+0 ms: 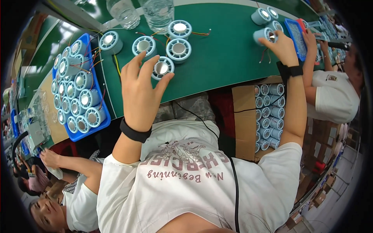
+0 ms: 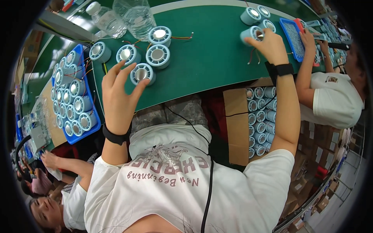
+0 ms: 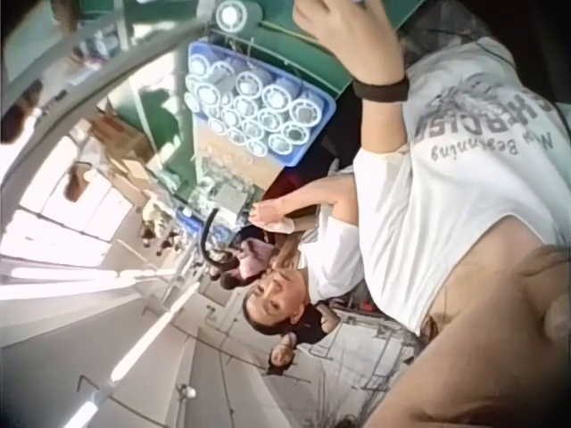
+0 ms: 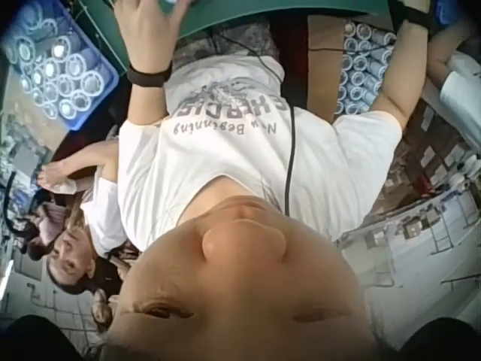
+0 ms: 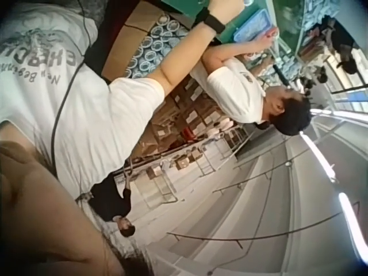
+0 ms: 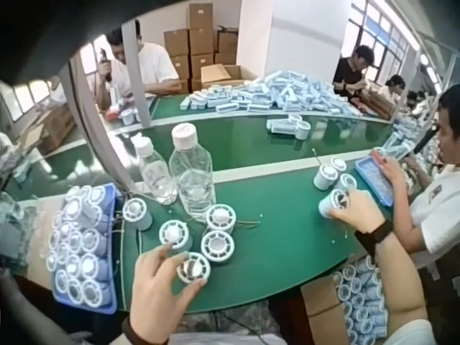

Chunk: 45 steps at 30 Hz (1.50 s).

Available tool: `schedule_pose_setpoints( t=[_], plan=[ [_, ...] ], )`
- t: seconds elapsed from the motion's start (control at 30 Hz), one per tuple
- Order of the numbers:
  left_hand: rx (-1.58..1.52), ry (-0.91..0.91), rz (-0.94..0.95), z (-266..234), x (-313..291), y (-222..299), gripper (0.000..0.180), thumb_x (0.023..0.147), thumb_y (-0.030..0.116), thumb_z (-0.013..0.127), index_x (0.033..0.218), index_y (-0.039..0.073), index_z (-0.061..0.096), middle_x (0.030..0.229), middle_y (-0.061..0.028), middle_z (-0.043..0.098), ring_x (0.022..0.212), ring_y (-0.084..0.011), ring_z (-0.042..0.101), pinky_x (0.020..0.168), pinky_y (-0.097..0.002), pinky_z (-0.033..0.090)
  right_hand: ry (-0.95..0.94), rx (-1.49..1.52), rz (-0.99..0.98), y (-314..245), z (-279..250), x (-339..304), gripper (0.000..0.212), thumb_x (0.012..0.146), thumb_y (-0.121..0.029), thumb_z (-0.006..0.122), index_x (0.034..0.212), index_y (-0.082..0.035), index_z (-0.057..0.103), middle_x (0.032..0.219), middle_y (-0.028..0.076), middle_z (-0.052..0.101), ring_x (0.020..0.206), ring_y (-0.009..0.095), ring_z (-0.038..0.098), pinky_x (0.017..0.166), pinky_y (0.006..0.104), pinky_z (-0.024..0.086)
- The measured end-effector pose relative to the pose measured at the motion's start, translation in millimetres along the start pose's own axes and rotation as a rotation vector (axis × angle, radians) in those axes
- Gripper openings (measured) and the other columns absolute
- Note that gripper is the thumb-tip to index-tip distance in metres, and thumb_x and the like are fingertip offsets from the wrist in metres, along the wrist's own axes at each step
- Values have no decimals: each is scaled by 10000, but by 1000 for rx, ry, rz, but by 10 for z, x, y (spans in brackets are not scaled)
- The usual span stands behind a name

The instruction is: The person picks up small fans one at a time and wipes their surfaces with a cloth. After cleaning each fan, they place it into a cardboard box or onto a blue tray on the assembly line.

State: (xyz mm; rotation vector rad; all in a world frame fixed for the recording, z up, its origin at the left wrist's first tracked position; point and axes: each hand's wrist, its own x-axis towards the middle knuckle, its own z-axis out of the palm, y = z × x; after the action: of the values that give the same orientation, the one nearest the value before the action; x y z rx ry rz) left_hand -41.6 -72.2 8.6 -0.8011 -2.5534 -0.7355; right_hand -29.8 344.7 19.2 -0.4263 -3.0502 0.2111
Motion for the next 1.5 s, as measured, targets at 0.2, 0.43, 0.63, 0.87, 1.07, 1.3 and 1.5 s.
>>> schedule_pose_setpoints(
  t=[0.2,0.43,0.63,0.87,1.07,1.3,1.5],
  plan=[
    [-162,-129,-108,171,-63,-96,565,697,71,796,1216,5,581,1140,-169,578,1032,-315,533,853,-383,474,225,-122,152,118,404,350,653,777,-506,701,1044,78,584,862,246,674,802,384,675,709,430,543],
    [-267,-121,-105,109,-201,-213,711,698,45,792,1342,-13,497,1153,-159,579,1031,-262,560,891,-356,474,439,-169,-57,-140,247,88,477,861,-310,617,1161,45,510,1002,224,636,905,367,643,789,376,511],
    [-1367,-188,-555,-222,-273,-239,730,812,106,742,1430,-33,378,1233,-144,557,1079,-180,563,944,-304,451,-96,826,-148,-1132,-152,-724,274,884,59,456,1149,-14,453,1056,91,527,991,188,565,896,287,431],
    [-1618,-320,-662,-288,-271,-71,802,834,288,714,1455,-33,321,1210,-143,568,1089,-190,573,938,-302,456,-36,870,-613,-1824,-137,-1298,362,826,-14,642,1174,-22,543,1165,130,520,993,221,572,897,325,448],
    [-1582,-345,-605,-267,-274,92,1109,693,568,797,1453,-58,286,1210,-141,562,1090,-214,587,912,-316,472,26,671,-721,-2131,-82,-1313,685,668,-110,827,1280,-23,532,1216,137,549,1010,246,587,892,357,464],
    [-1380,-236,-237,-348,-340,78,1038,588,202,925,1423,-52,363,1266,-131,507,1127,-197,534,927,-317,460,-81,1138,-503,-2027,47,-1291,760,605,-20,813,1313,-54,539,1276,109,574,1145,242,549,949,345,447],
    [-1114,-252,-112,-402,-297,75,959,569,101,914,1367,-100,423,1334,-175,480,1161,-231,534,966,-347,452,-95,1169,-489,-2003,85,-1298,755,603,-34,822,1305,-40,543,1291,110,575,1186,243,537,989,341,433]
  ],
)
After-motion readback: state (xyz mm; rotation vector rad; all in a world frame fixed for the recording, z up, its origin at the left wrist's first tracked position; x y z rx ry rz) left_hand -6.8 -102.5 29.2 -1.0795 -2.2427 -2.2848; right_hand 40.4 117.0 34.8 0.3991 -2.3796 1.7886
